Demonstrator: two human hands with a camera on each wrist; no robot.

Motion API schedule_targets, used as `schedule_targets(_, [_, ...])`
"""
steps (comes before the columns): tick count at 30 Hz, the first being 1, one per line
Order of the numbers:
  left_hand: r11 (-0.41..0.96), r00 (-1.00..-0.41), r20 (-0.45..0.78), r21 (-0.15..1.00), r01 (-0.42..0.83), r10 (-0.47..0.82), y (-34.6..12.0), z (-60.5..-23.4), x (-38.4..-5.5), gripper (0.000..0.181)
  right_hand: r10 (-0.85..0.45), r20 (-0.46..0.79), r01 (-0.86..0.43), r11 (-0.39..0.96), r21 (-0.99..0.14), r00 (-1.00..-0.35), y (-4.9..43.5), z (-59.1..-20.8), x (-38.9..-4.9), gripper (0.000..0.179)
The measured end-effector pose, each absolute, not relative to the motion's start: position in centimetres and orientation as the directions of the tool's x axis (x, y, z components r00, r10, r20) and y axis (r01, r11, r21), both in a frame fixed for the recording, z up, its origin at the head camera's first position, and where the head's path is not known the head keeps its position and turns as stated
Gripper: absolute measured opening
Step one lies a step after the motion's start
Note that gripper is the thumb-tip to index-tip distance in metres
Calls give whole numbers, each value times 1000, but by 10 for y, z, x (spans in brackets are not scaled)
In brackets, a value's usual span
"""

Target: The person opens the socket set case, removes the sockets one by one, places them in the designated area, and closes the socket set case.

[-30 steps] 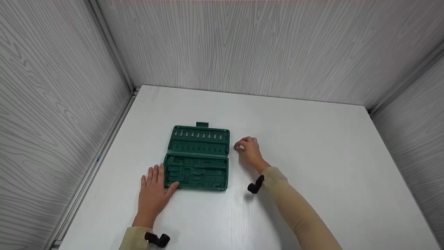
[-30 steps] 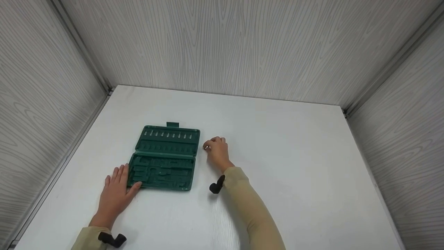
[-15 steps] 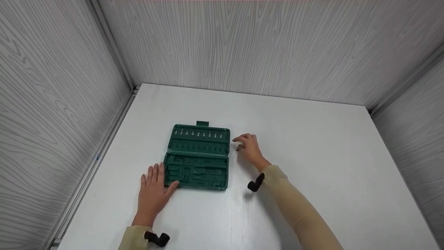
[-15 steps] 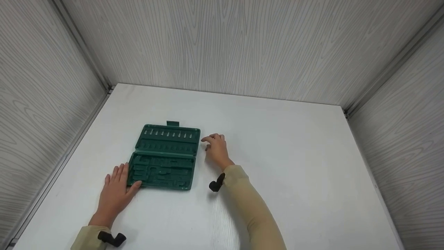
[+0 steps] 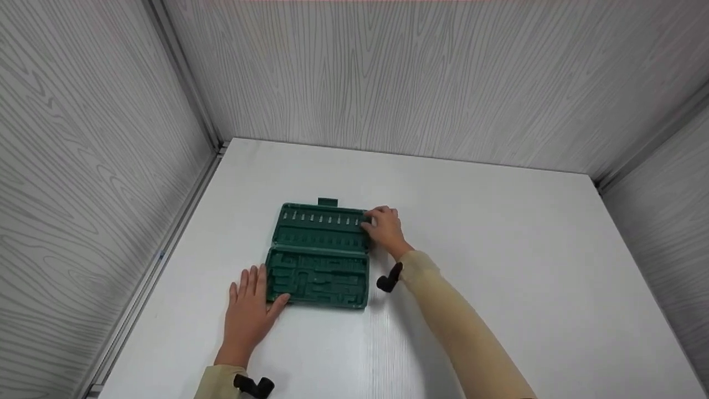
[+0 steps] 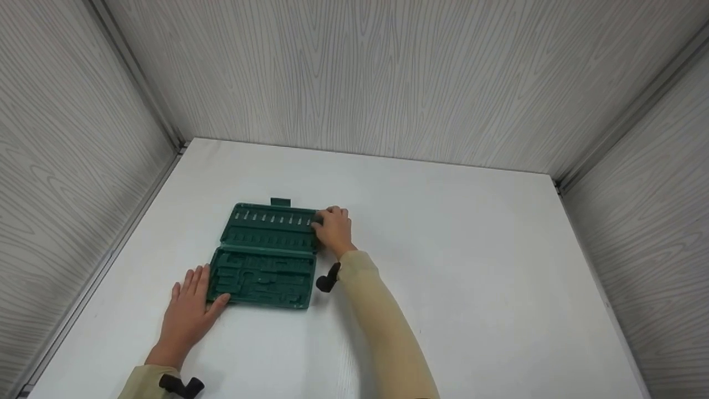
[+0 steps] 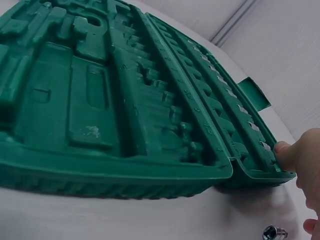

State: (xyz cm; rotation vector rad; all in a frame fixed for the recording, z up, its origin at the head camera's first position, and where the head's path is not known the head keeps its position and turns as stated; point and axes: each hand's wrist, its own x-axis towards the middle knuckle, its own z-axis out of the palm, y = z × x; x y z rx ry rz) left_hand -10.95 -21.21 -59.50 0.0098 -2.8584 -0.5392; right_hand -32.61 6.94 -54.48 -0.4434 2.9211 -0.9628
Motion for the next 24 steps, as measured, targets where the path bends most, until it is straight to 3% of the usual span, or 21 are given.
schedule_targets(9, [930,-970,236,366,34,-57,-212,-595,-108,88,-266,-4,-226,826,-517,-964,58,-547,-331,38])
schedule_targets(19, [936,-974,221,350,24,-58,-211,-595,-108,88,-176,-103,-65,750,-659,-979,48,-548,-331,31])
schedule_targets(24, [941,-976,209,337,19,-55,-211,-595,-110,89,-174,-92,-58,703,-709,-980,46,-548,-331,26])
